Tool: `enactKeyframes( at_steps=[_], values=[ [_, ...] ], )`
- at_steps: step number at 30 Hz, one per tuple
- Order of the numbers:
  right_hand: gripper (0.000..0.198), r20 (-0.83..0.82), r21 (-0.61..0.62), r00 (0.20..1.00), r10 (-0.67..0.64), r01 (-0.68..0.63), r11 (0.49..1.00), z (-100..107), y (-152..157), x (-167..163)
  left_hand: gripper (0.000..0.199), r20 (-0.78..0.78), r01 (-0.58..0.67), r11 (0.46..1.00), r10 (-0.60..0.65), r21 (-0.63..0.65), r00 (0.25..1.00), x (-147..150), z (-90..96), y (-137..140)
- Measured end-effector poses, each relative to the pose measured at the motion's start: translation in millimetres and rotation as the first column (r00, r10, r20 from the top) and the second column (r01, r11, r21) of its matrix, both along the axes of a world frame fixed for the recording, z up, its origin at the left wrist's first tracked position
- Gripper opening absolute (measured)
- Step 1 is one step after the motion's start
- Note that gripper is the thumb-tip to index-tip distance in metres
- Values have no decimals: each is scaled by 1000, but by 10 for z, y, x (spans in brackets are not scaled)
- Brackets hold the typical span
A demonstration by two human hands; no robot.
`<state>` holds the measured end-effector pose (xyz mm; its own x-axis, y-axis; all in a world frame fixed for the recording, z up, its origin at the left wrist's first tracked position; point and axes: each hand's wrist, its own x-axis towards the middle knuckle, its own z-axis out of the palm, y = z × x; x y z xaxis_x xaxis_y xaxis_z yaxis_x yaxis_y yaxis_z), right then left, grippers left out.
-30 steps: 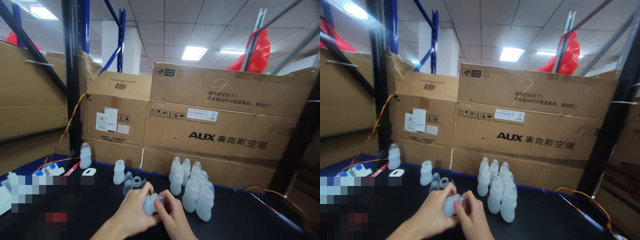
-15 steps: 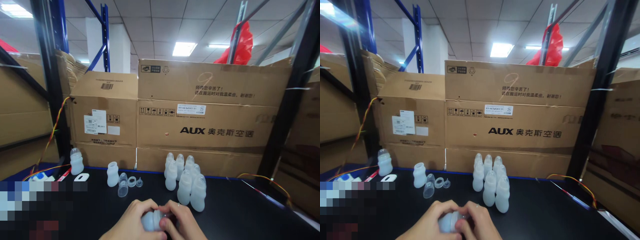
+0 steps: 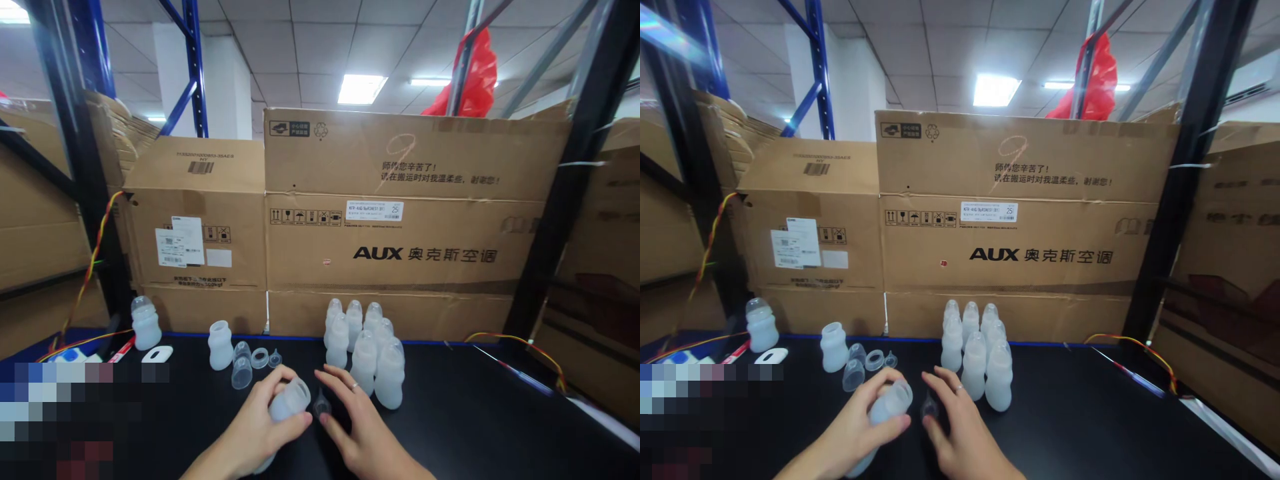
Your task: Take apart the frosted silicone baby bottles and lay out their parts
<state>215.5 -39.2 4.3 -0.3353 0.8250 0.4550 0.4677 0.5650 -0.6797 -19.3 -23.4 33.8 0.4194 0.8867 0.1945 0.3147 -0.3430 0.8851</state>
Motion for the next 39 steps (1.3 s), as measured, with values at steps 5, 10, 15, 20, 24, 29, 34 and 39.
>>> enactKeyframes(
  at_steps=[5,10,15,20,24,29,34,39],
  values=[
    [36,-35,64,998,-53,55,996,-4,-64,-189,21,-324,-108,956,197,272,925,40,-16,-28],
    [44,-14,77,997,-76,77,994,-11,7,-196,14,-295,-76,956,162,283,942,36,-53,-36],
    [43,-83,82,993,-83,90,993,-3,19,-129,53,-152,-166,935,222,313,963,-35,-153,52],
    [30,-59,127,998,7,1,992,33,-61,-209,42,-222,-98,881,222,463,949,-24,-138,21],
    [32,-124,173,989,-83,104,979,-54,-12,-200,33,-265,-48,787,264,615,928,-87,-11,23],
    [39,40,190,992,-118,109,976,-58,3,-147,18,-277,-77,638,435,766,857,-304,137,145],
    [45,255,215,966,-45,-11,976,4,-52,-177,21,-268,-155,637,515,755,814,-501,189,263],
    [42,304,141,948,-94,53,989,-76,-41,-162,19,-136,-277,530,612,802,779,-639,121,385]
  ],
)
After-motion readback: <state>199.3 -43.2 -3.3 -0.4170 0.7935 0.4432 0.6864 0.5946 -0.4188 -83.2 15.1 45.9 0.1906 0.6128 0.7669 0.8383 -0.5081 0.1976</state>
